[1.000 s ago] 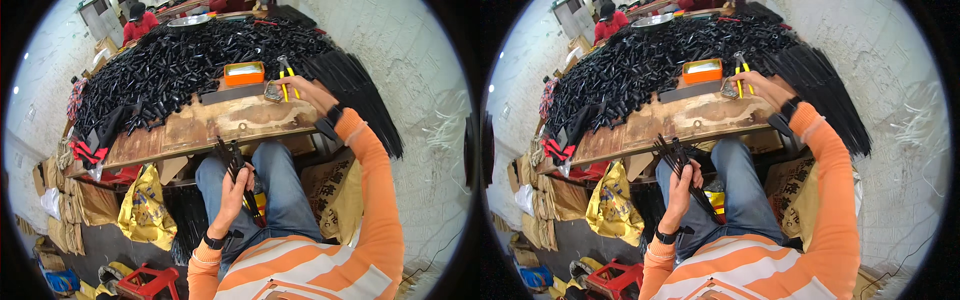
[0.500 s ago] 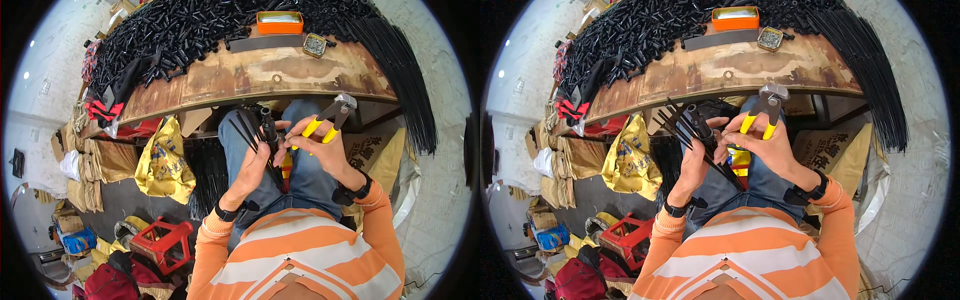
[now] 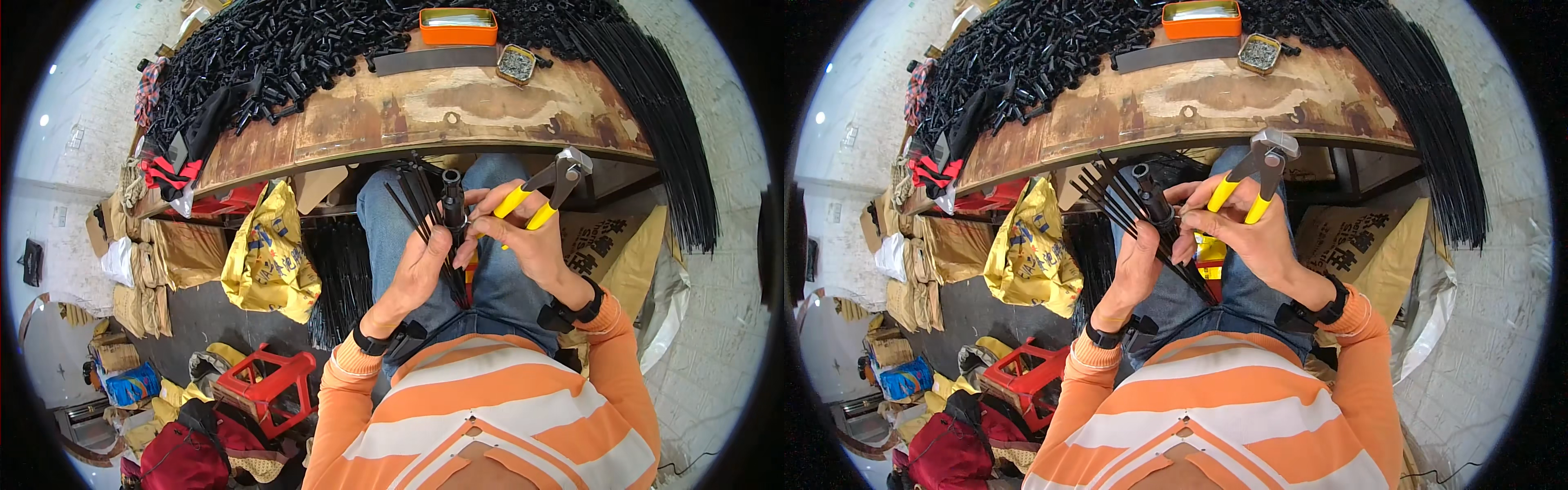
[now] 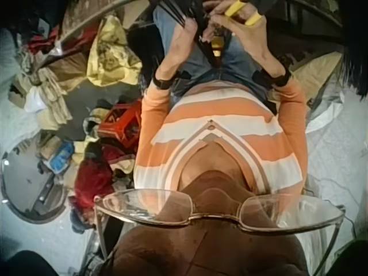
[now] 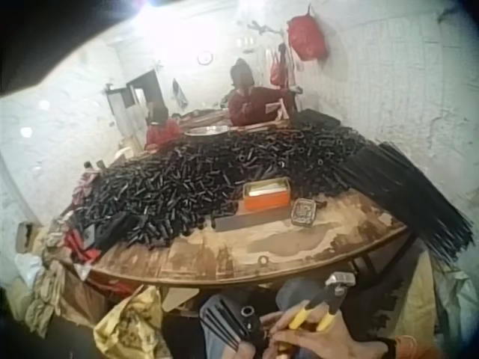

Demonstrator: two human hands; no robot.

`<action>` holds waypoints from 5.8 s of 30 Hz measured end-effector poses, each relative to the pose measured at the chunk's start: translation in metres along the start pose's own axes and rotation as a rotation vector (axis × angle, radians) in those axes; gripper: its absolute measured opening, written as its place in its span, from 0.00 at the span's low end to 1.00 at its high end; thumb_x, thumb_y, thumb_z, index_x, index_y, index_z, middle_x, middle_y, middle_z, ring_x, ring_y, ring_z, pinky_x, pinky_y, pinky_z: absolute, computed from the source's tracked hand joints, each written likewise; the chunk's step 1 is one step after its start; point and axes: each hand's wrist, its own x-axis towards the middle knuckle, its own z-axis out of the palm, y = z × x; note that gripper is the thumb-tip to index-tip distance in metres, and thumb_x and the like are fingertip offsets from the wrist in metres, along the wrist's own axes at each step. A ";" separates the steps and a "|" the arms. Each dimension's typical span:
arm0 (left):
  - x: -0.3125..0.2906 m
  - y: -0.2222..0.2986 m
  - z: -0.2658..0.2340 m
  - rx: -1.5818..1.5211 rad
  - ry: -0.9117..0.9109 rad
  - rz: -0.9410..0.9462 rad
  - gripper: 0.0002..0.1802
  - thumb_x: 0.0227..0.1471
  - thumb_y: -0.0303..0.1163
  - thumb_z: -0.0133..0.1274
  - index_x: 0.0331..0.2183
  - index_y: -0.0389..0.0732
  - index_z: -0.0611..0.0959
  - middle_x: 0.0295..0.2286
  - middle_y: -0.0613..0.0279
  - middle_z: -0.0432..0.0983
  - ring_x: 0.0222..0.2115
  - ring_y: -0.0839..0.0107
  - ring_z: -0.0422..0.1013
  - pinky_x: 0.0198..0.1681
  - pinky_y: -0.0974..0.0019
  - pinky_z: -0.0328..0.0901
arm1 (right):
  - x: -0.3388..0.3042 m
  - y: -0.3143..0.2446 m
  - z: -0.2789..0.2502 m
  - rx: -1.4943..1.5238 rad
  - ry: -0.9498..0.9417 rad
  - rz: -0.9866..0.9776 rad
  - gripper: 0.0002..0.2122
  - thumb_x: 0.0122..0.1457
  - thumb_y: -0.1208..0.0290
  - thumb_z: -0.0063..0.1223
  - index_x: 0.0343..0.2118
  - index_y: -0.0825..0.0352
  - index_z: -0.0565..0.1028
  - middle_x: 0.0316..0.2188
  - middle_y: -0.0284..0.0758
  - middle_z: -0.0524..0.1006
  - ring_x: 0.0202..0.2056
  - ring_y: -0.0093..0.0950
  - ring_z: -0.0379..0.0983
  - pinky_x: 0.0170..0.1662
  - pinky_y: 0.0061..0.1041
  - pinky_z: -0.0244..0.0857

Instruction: Gathering, bundling, and trimming ends of black electrical cables at a manual assembly station.

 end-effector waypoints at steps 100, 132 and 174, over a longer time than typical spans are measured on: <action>-0.022 -0.007 -0.009 -0.038 0.458 -0.132 0.19 0.60 0.27 0.51 0.52 0.34 0.75 0.43 0.59 0.78 0.43 0.76 0.72 0.51 0.71 0.65 | 0.020 0.018 -0.008 -0.212 -0.064 0.274 0.09 0.49 0.80 0.64 0.31 0.65 0.74 0.28 0.24 0.74 0.32 0.12 0.69 0.36 0.14 0.64; 0.028 0.017 -0.028 -0.123 0.067 -0.154 0.06 0.52 0.23 0.57 0.34 0.34 0.80 0.33 0.62 0.77 0.35 0.76 0.72 0.42 0.71 0.66 | 0.038 -0.014 -0.028 -0.041 -0.264 0.192 0.11 0.49 0.86 0.61 0.30 0.67 0.70 0.32 0.33 0.74 0.36 0.23 0.75 0.40 0.22 0.71; 0.065 -0.006 -0.031 0.049 0.149 -0.286 0.15 0.44 0.13 0.59 0.23 0.38 0.69 0.37 0.49 0.79 0.36 0.72 0.74 0.40 0.69 0.70 | 0.206 -0.087 -0.249 -1.719 0.134 -0.643 0.08 0.53 0.71 0.58 0.35 0.66 0.77 0.28 0.36 0.73 0.31 0.31 0.72 0.32 0.28 0.67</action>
